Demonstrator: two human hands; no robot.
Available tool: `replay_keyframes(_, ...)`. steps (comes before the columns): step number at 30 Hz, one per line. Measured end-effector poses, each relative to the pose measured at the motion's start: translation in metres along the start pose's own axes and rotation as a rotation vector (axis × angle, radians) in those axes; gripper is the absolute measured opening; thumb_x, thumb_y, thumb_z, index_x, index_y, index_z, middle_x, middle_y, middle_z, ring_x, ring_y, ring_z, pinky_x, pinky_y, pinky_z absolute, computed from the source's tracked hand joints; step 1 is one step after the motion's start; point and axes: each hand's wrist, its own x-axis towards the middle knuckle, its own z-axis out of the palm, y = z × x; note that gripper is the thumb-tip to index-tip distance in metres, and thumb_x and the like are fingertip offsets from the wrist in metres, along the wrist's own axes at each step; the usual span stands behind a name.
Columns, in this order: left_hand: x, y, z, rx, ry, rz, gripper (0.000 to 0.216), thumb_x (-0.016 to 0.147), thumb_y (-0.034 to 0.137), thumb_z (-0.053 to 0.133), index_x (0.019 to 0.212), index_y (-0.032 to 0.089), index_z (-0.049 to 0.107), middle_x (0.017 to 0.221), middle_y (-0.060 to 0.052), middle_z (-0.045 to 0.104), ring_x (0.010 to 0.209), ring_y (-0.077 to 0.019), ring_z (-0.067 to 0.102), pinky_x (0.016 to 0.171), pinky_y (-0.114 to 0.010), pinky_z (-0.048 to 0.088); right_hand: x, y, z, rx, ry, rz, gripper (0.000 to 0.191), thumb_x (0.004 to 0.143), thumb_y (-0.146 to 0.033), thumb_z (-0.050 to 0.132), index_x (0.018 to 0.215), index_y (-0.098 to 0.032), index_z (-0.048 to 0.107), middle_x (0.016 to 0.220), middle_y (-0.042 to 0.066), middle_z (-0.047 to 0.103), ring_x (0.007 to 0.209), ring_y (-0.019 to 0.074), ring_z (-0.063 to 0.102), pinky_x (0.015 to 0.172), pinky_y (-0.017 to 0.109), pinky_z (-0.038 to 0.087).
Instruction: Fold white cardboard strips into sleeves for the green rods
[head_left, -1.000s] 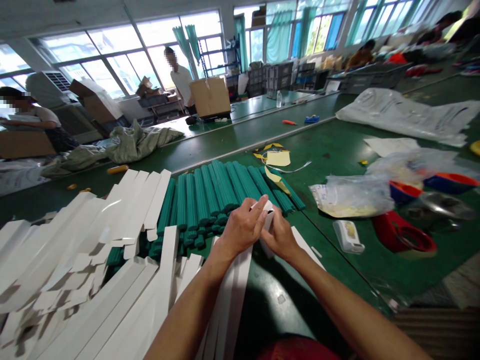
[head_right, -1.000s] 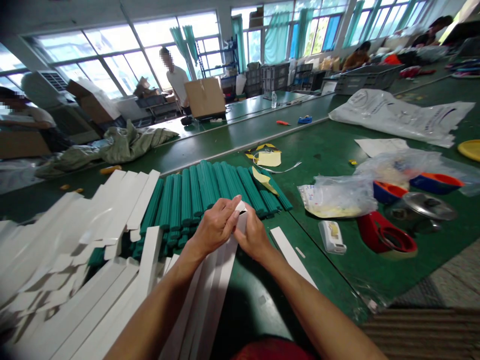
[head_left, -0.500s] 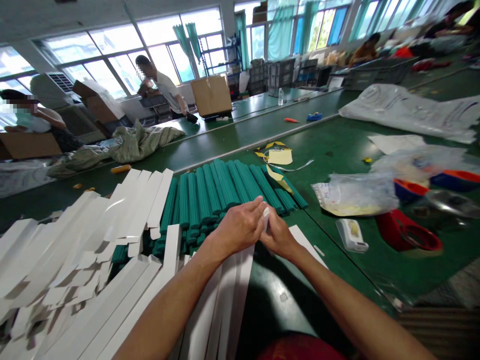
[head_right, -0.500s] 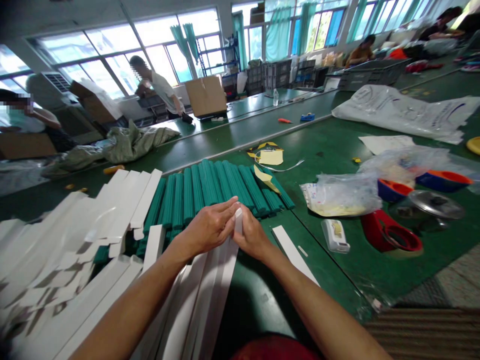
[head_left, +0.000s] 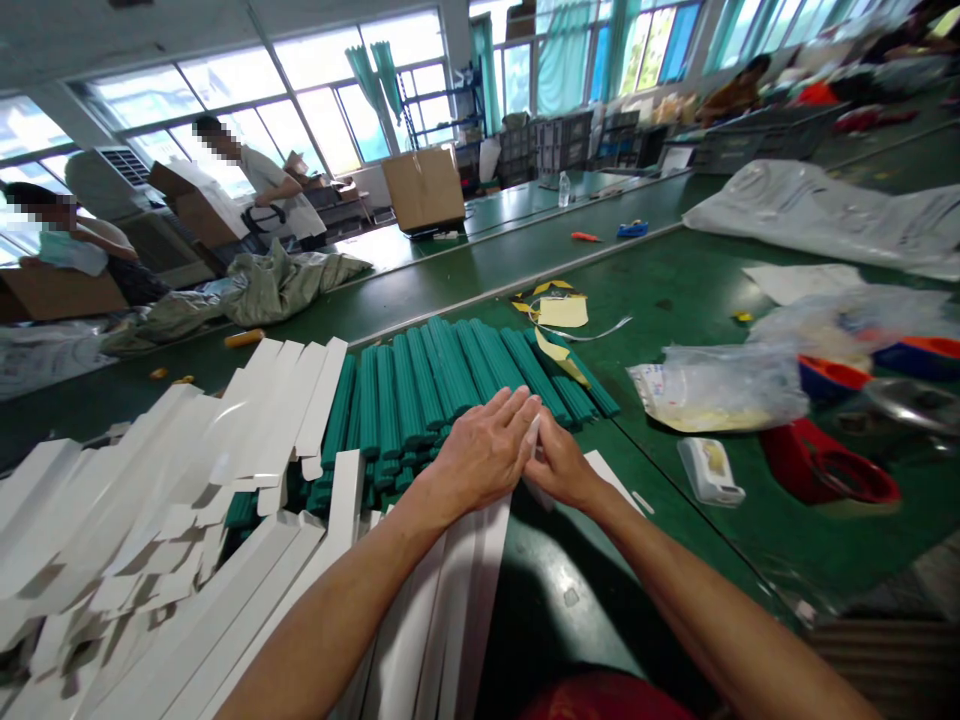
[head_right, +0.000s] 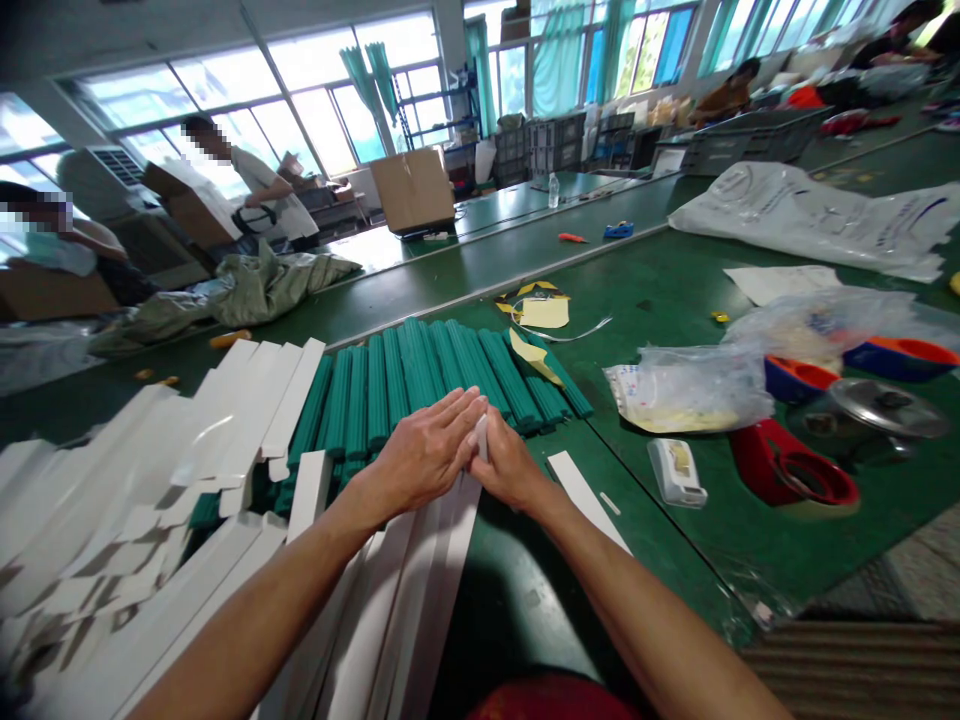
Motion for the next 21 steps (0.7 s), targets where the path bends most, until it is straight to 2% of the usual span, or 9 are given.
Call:
replay_keyframes(4, 0.0, 0.0, 0.012, 0.005, 0.056, -0.007, 0.04, 0.1, 0.022, 0.036, 0.136, 0.008, 0.047, 0.146, -0.018, 0.049, 0.138, -0.0275, 0.045, 0.108, -0.046, 0.048, 0.002, 0.002, 0.001, 0.027, 0.005, -0.005, 0.031, 0.08, -0.023, 0.056, 0.106, -0.019, 0.04, 0.097, 0.008, 0.06, 0.08, 0.0194, 0.062, 0.067, 0.031, 0.052)
replay_keyframes(10, 0.0, 0.006, 0.035, -0.017, 0.248, -0.012, 0.041, 0.098, 0.017, 0.038, 0.136, 0.005, 0.047, 0.144, -0.02, 0.051, 0.141, -0.027, 0.04, 0.113, -0.046, 0.043, 0.001, 0.007, -0.001, 0.04, 0.023, -0.024, 0.034, 0.079, -0.022, 0.055, 0.109, -0.02, 0.041, 0.103, 0.009, 0.058, 0.09, 0.0216, 0.059, 0.079, 0.037, 0.052)
replay_keyframes(17, 0.002, 0.008, 0.053, -0.056, 0.354, 0.018, 0.047, 0.095, 0.014, 0.047, 0.142, 0.01, 0.042, 0.145, -0.02, 0.05, 0.141, -0.0309, 0.04, 0.11, -0.051, 0.045, 0.002, 0.01, -0.004, 0.048, -0.022, -0.024, 0.041, 0.08, -0.022, 0.051, 0.118, -0.017, 0.038, 0.106, 0.011, 0.056, 0.092, 0.0227, 0.058, 0.082, 0.041, 0.053)
replay_keyframes(21, 0.004, 0.013, 0.055, -0.078, 0.419, 0.023, 0.047, 0.093, 0.01, 0.051, 0.14, 0.01, 0.045, 0.141, -0.021, 0.053, 0.139, -0.0311, 0.043, 0.109, -0.052, 0.046, -0.008, 0.016, -0.014, 0.097, -0.09, -0.061, 0.054, 0.079, -0.028, 0.059, 0.128, -0.016, 0.04, 0.119, 0.013, 0.056, 0.108, 0.0242, 0.056, 0.094, 0.042, 0.049)
